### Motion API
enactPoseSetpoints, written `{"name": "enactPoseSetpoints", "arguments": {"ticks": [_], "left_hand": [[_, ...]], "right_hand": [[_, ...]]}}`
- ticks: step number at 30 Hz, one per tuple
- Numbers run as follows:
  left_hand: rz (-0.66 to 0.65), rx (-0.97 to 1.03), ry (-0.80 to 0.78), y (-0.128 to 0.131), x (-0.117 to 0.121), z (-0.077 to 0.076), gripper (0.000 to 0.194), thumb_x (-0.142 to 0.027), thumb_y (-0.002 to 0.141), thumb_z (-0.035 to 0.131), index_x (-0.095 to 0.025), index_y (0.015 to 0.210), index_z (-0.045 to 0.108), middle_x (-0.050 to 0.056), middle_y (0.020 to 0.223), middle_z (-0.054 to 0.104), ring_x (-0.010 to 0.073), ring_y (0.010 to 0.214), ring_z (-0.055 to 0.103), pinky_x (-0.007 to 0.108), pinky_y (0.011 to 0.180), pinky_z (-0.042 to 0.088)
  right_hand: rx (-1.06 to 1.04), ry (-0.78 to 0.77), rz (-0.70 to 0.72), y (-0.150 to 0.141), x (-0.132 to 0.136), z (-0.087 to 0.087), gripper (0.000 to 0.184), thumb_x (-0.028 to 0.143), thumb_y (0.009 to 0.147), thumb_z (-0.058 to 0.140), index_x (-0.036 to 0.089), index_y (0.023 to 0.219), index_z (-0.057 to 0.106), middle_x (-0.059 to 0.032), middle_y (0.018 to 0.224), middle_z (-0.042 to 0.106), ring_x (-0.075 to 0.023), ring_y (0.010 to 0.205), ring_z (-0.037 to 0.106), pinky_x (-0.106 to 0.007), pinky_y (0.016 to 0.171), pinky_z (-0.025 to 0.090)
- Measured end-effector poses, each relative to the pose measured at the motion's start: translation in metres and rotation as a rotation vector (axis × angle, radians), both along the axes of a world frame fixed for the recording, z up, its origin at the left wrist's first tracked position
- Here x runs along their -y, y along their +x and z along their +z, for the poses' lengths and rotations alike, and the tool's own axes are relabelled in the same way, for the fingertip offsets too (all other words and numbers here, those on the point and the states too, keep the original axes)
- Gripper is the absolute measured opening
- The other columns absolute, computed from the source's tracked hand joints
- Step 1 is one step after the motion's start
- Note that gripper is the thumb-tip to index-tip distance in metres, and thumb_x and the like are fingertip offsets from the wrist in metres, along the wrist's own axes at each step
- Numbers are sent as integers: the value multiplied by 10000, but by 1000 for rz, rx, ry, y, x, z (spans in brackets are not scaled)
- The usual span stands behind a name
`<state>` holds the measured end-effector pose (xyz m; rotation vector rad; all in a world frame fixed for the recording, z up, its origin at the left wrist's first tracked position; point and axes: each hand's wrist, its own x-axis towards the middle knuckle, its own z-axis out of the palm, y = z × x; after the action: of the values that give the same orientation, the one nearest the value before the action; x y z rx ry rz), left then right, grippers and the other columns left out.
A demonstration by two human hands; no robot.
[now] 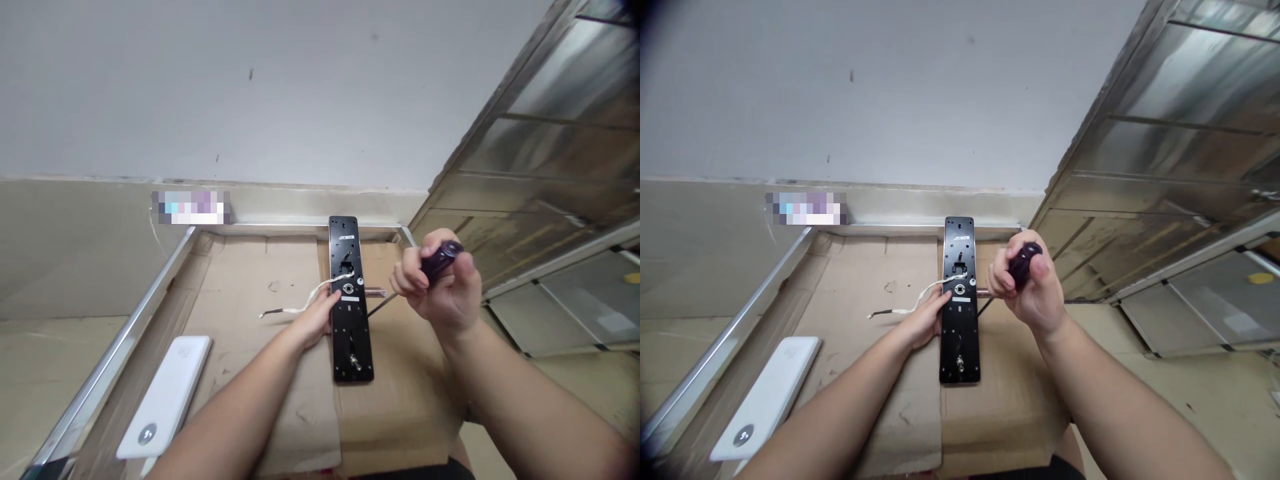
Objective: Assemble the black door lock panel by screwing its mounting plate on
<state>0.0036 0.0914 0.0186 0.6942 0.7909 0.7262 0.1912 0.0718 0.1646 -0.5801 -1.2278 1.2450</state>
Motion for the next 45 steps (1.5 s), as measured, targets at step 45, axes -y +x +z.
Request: {"name": "enactPoseSetpoints", "arguments": {"ticks": [45], "left_hand": [[55,-458,585,-6,-1,16,421,-172,824,500,-194,1232,603,70,1343,614,275,1319,508,417,1156,375]], "right_hand": [[-11,201,439,-41,-3,-15,483,739,872,528,260,878,461,102,556,331,-84,467,265,-238,530,296]]}}
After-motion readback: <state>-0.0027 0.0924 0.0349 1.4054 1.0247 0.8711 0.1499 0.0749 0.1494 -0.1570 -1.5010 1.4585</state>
